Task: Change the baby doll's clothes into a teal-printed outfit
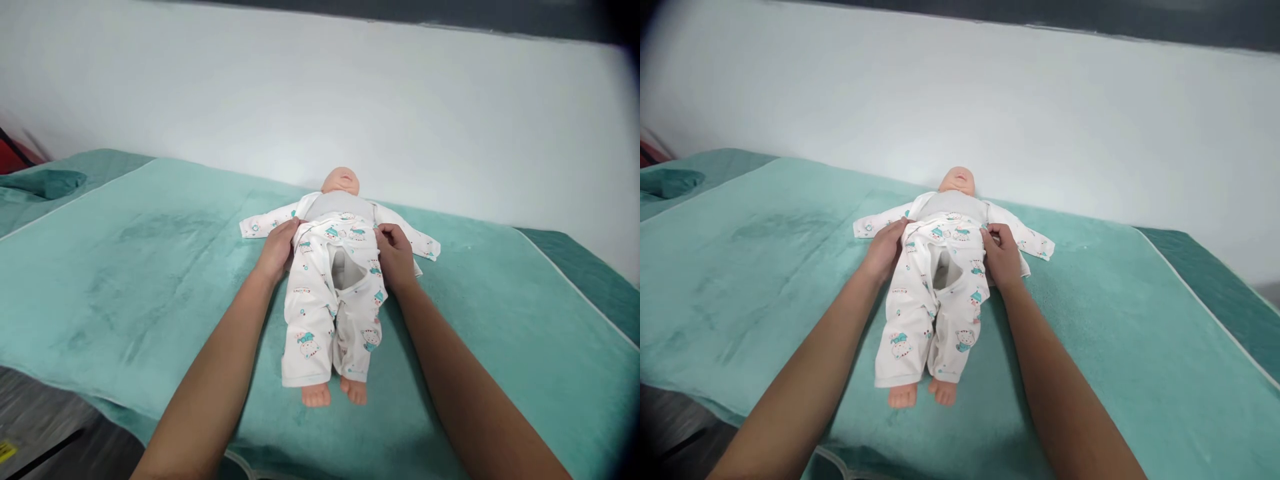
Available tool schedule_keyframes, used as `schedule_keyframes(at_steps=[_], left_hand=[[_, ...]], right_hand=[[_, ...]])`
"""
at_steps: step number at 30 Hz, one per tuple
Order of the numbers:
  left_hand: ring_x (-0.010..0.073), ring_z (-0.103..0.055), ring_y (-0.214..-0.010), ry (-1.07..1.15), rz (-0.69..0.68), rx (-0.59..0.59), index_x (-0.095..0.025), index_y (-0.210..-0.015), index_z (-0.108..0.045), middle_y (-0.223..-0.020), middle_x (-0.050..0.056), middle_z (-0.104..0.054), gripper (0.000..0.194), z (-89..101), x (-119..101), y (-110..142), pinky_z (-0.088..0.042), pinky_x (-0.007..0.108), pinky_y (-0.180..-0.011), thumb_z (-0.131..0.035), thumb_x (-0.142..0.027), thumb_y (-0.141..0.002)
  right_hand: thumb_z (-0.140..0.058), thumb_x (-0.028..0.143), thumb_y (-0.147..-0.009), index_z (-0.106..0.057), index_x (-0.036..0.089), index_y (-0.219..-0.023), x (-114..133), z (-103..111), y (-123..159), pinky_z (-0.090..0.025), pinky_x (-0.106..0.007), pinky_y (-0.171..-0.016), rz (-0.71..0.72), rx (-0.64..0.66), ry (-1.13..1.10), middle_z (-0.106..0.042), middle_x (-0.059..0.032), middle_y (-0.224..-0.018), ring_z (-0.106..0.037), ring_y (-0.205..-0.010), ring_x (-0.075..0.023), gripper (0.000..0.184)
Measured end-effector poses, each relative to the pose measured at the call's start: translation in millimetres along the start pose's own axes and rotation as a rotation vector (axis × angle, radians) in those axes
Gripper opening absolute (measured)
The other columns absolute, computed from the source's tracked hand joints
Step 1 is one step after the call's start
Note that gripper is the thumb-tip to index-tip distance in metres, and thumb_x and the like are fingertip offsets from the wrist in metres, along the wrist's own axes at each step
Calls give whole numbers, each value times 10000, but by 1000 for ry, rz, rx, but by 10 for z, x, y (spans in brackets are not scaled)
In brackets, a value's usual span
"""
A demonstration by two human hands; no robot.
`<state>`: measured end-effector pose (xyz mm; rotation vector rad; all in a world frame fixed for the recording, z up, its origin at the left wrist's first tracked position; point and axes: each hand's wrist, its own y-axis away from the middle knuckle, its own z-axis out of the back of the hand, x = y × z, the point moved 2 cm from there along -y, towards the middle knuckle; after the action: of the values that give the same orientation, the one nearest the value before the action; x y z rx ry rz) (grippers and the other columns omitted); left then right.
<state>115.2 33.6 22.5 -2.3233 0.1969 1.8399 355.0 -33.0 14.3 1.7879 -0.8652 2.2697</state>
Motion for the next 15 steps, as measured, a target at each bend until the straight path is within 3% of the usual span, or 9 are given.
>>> schedule_keyframes(at_steps=[5,10,15], left_hand=[[146,-590,-741,-92,34,134,-213,-929,-702,-847,0,-690,319,26,-109,33,-448,269,-694,-802,-392,-685],[138,-559,-690,-200,-72,53,-189,-808,-662,-759,-1,-662,221,47,-98,-7,-416,275,-664,-771,-356,-712],[151,-507,-649,-465,-253,-122,-226,-840,-521,-642,-36,-545,165,15,-83,-246,-372,284,-651,-629,-349,-856]], right_hand=[[-670,365,-823,-615,238,-876,59,33,-189,-453,-321,-811,90,129,0,-642,-14,-965,-570,-851,-175,148],[-636,372,-860,-554,230,-788,117,17,-316,-437,-357,-915,159,229,47,-661,-52,-1220,-595,-1036,-211,179],[-589,413,-884,-532,245,-822,122,-36,-387,-438,-359,-833,162,127,211,-704,-43,-1053,-587,-887,-208,189]])
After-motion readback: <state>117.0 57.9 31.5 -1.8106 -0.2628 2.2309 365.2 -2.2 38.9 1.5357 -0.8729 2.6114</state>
